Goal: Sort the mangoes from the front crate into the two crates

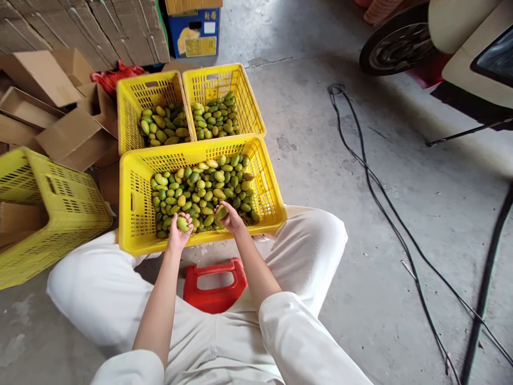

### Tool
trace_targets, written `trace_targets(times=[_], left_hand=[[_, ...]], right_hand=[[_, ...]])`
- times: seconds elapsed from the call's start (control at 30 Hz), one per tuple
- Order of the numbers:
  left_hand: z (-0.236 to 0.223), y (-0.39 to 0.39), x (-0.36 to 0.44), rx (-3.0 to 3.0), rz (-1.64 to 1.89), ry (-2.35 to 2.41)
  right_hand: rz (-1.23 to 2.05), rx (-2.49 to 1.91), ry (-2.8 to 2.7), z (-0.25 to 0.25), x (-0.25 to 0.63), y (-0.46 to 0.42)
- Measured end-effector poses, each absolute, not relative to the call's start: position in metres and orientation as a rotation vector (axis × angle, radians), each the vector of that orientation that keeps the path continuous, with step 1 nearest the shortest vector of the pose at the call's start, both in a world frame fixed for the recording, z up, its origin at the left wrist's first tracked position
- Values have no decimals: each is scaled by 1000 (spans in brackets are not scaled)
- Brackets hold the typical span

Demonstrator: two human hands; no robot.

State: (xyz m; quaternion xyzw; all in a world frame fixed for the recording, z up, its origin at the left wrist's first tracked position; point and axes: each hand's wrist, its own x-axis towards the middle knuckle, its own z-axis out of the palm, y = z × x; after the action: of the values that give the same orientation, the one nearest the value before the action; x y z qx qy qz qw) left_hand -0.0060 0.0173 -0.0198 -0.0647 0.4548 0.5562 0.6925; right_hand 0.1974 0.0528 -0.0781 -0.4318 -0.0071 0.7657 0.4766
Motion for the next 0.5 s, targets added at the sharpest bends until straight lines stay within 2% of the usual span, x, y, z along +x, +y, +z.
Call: trace_targets(times=[0.17,0.5], left_hand=[[-16,18,-7,-268,1190,1040],[-15,18,-9,-131,1125,1040]], right_hand=[[1868,-1037,15,-76,198,54],[1900,-1089,-61,-73,198,51]])
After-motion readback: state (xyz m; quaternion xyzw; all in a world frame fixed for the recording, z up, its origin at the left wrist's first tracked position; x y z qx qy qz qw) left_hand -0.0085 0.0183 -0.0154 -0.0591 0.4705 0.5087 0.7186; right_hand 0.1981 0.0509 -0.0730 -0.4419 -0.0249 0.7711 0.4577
